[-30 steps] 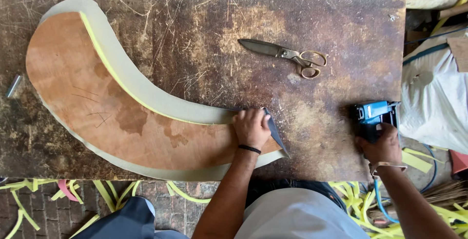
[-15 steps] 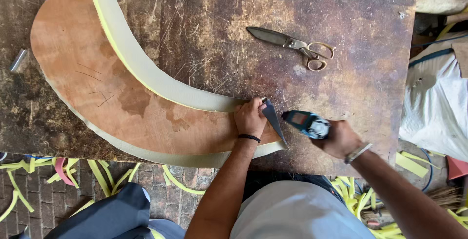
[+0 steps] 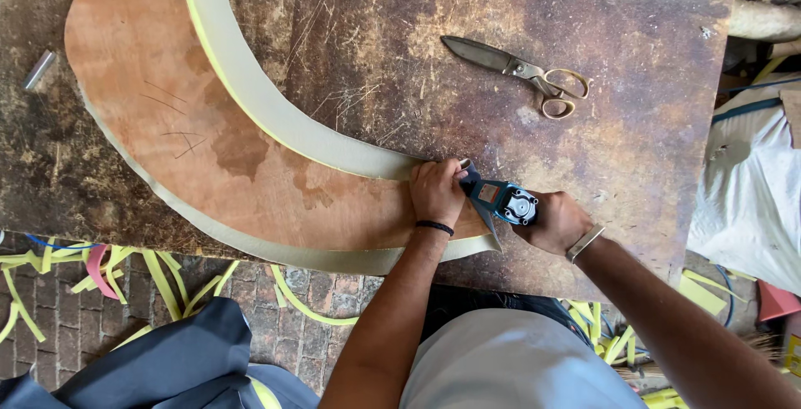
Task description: The person aligns a curved wooden piece on a foam pad, then uses a pneumatic staple gun to attach a dark fabric strip along the edge. They trim excess foam with shears and continue stapling the fabric around the perimeter.
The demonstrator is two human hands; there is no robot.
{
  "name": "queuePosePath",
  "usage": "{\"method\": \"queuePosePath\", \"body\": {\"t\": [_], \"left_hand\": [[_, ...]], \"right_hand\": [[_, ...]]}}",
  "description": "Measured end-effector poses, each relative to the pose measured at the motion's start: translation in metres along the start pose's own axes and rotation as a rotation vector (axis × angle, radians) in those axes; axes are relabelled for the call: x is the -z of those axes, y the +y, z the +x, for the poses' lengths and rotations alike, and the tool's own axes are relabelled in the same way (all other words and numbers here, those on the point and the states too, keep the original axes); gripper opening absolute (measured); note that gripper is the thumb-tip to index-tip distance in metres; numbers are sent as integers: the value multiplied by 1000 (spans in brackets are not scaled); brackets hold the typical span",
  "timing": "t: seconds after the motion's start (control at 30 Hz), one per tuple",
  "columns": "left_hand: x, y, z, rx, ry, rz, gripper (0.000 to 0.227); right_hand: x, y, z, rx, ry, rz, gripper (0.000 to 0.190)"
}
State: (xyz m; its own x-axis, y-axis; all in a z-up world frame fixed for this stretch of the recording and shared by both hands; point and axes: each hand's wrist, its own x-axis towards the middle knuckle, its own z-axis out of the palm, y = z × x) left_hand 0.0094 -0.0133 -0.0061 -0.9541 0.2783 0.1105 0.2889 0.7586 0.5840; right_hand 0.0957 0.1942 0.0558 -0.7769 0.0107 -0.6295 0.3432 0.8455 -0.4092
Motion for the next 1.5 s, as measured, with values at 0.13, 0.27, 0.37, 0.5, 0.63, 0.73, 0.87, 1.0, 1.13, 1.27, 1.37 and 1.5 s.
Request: {"method": "queuePosePath", "body": {"t": [0.13,0.27,0.37,0.5,0.63,0.73,0.87,1.0,1.13,1.27,1.37,1.5], "left_hand": [[3,1,-2,-35,53,-18,14],[1,1,2,-50,50,-26,16],[2,-2,0,-36,4,-52,17],[9,-3,-4,-61,-41,-83,14],[19,4,-18,-19,33,82,26],[29,10,-33,57,43,226,40],[25,12,-30,148,-105,300,51],[21,9,-29,122,-138,463,59],[14,6,-34,136,-189,492,59],[4,1,-34,109,-243,543,57],[6,-7,-35,89,-216,569,57],[-2,0,-33,141,-345,586,58]], "right_hand": [[-3,13,-10,54,92,-7,44],[-5,45,-33,-94,324,2,64],[-8,66,-42,-112,588,-89,77],[-12,65,-41,-101,759,-351,94],[-43,19,-38,-6,330,129,76],[-71,-4,-16,137,75,22,79],[-87,20,22,383,66,31,39],[-84,52,26,521,51,91,35],[-85,49,5,536,221,128,28],[-85,23,-16,422,296,50,27],[-85,-18,-13,383,275,75,29],[-74,-54,-3,58,-307,-216,35]]}}
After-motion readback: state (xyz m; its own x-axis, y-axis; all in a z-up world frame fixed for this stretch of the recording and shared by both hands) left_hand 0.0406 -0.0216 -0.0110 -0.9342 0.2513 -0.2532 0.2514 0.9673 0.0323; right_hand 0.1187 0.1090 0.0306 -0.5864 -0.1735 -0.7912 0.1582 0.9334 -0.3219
